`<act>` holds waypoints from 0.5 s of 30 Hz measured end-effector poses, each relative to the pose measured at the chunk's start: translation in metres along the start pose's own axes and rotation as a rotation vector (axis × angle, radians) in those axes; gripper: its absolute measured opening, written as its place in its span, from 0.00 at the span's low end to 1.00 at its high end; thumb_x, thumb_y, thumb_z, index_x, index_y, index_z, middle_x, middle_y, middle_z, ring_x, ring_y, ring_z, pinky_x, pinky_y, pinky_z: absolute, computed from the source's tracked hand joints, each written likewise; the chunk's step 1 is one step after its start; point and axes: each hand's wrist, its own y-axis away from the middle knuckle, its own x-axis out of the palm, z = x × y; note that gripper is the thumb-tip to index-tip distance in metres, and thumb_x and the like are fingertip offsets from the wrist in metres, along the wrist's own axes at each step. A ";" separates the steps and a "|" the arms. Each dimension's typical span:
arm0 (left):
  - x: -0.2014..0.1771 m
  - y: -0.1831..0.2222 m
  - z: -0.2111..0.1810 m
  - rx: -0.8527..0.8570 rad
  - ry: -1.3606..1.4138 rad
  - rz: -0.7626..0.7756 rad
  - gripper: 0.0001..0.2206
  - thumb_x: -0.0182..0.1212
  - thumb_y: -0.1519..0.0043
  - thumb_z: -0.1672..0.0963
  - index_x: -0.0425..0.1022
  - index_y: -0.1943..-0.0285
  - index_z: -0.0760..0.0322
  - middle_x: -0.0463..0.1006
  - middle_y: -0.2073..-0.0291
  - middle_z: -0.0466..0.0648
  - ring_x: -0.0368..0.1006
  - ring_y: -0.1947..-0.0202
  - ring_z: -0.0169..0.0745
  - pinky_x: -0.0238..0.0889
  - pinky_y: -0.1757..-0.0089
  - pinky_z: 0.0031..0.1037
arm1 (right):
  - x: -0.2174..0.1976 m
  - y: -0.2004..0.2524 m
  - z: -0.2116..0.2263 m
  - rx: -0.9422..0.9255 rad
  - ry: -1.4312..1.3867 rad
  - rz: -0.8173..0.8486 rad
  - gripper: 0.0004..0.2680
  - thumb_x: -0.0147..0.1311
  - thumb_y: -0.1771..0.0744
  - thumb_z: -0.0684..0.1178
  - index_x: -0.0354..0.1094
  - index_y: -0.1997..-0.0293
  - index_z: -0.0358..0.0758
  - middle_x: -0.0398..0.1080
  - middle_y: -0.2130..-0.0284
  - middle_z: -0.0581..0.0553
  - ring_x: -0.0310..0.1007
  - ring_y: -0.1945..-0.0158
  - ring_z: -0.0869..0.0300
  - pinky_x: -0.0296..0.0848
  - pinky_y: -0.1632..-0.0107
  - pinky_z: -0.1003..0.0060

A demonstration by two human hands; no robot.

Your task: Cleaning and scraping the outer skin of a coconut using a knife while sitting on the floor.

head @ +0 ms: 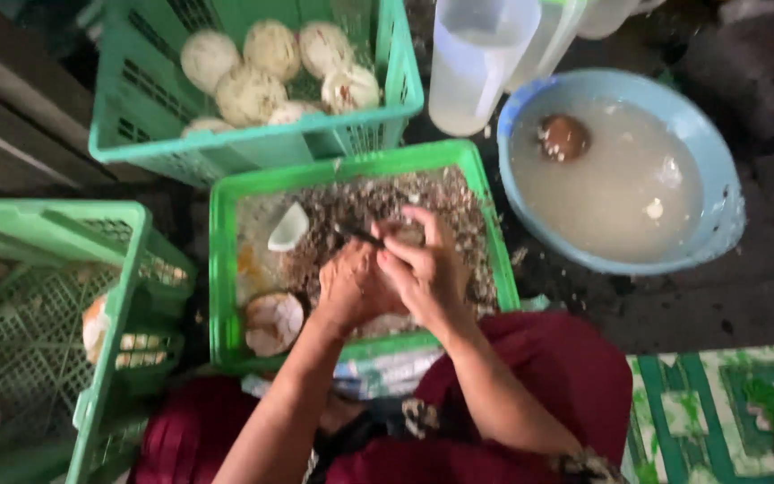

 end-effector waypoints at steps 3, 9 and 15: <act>-0.026 -0.014 -0.019 -0.173 -0.028 0.149 0.57 0.81 0.70 0.45 0.57 0.27 0.60 0.71 0.41 0.56 0.78 0.57 0.68 0.73 0.60 0.54 | 0.004 -0.017 -0.040 0.499 -0.318 -0.035 0.17 0.62 0.40 0.65 0.79 0.55 0.46 0.66 0.38 0.50 0.67 0.37 0.47 0.61 0.34 0.58; -0.048 -0.009 -0.044 -0.422 0.077 0.332 0.36 0.59 0.40 0.56 0.47 0.21 0.50 0.58 0.28 0.58 0.63 0.34 0.62 0.52 0.38 0.52 | 0.033 0.028 -0.033 0.084 -0.113 -0.283 0.06 0.62 0.36 0.50 0.81 0.62 0.42 0.66 0.43 0.39 0.70 0.42 0.44 0.67 0.41 0.55; -0.015 -0.019 -0.002 -0.354 0.074 0.224 0.58 0.75 0.79 0.35 0.56 0.30 0.26 0.72 0.46 0.33 0.76 0.47 0.45 0.72 0.49 0.43 | 0.024 -0.006 -0.060 0.573 -0.687 -0.206 0.11 0.60 0.38 0.53 0.80 0.54 0.48 0.75 0.55 0.46 0.69 0.44 0.57 0.65 0.39 0.65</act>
